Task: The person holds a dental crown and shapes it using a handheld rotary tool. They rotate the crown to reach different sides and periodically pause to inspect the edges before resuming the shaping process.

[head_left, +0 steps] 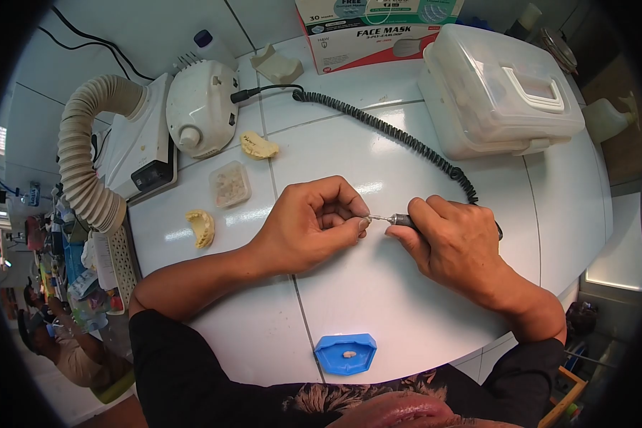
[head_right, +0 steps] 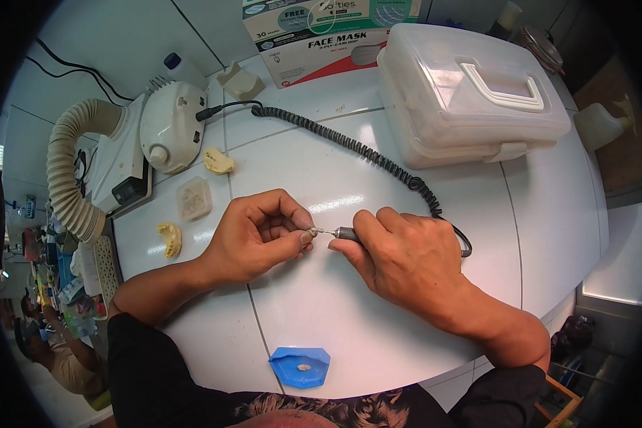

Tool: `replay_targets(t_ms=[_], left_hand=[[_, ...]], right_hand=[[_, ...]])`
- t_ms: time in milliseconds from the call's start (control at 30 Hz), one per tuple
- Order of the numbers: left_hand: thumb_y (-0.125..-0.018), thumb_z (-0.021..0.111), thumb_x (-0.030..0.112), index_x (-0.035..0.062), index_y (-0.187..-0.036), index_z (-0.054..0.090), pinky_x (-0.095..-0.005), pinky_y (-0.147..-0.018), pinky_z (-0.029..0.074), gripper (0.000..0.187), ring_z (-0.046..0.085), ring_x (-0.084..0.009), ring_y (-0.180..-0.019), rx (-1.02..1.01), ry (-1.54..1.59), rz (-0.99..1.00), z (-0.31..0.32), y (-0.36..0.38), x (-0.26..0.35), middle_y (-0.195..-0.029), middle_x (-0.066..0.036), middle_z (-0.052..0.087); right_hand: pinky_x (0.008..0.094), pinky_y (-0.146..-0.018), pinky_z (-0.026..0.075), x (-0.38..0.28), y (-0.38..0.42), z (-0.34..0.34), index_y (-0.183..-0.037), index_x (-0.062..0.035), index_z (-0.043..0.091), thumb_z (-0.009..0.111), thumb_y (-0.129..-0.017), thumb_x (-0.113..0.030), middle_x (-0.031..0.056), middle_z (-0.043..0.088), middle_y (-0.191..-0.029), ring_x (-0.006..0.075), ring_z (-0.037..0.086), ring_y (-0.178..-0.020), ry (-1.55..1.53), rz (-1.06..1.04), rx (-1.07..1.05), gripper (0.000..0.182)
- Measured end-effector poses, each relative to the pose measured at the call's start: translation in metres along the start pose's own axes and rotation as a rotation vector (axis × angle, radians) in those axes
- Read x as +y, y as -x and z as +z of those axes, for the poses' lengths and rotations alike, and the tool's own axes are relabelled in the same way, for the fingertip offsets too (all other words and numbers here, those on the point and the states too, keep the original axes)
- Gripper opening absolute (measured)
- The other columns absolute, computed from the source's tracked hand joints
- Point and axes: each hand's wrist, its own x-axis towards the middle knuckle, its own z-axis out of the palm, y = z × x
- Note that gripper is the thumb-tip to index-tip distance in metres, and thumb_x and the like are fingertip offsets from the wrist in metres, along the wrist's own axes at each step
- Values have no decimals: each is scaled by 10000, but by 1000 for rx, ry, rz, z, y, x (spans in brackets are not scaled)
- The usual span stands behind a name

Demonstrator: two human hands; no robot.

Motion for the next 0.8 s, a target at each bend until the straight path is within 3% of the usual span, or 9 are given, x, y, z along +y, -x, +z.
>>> replay_targets(t_ms=[800], left_hand=[[-1033,713,-4,-45,-1163,676,-248,-853,613,141,753,-108,-941,1,25,0,0,0,1,-1074,-91,752]], right_hand=[[389,-453,486,1,1,1,-839,-96,629,798,-1017,-446,45,600,-654,232,644,-517,3,-1,-3,428]])
